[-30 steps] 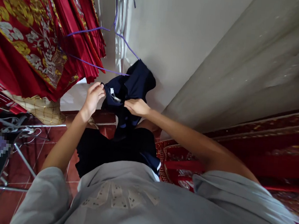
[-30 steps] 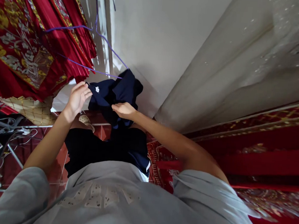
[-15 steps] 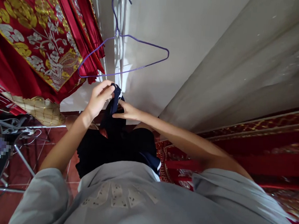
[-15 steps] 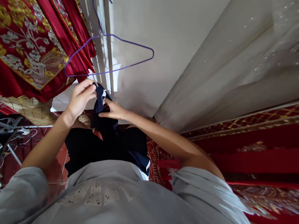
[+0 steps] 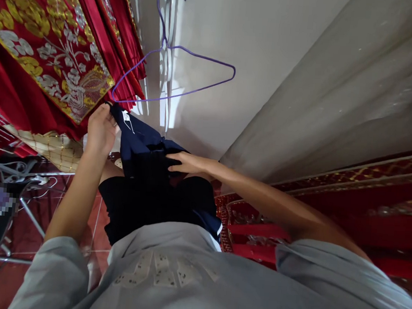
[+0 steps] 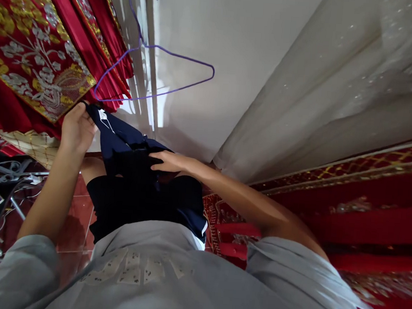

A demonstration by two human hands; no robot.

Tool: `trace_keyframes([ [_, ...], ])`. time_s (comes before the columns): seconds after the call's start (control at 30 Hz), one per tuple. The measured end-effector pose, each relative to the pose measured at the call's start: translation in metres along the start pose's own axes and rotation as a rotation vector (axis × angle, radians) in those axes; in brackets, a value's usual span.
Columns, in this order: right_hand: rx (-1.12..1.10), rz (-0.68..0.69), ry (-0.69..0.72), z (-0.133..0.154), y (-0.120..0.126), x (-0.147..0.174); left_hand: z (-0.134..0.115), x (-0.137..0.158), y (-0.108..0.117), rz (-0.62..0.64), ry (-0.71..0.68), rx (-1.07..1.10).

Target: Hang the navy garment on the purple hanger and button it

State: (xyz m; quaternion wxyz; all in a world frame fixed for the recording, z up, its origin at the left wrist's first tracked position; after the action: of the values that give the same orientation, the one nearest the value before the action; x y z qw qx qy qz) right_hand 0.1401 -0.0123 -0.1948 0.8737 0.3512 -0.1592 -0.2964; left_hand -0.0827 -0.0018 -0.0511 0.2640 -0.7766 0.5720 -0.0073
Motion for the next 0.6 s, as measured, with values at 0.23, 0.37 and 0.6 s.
trace_keyframes([
  [0.23,0.367,-0.046,0.159,0.018,0.034,0.001,-0.024,-0.02,0.017,-0.006,-0.103,0.075],
  [0.37,0.419,-0.074,0.129,0.005,0.044,0.008,-0.026,-0.032,0.035,-0.002,-0.079,0.041],
  [0.6,-0.059,-0.142,0.164,0.062,0.059,-0.002,-0.01,0.019,-0.034,0.168,-0.019,-0.064],
])
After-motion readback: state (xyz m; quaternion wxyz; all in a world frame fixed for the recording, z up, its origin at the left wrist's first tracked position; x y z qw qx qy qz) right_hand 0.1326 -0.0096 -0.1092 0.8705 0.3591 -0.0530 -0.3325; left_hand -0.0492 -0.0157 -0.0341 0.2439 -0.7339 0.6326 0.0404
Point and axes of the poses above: each hand's wrist, its own x-axis away from the middle knuckle, its own y-axis out of the back of the hand, z = x × y, the point moved 10 cm from there along -x, towards the middle knuckle, and after that the axes turned 6 degrees about -y, right-handed, at the moved point
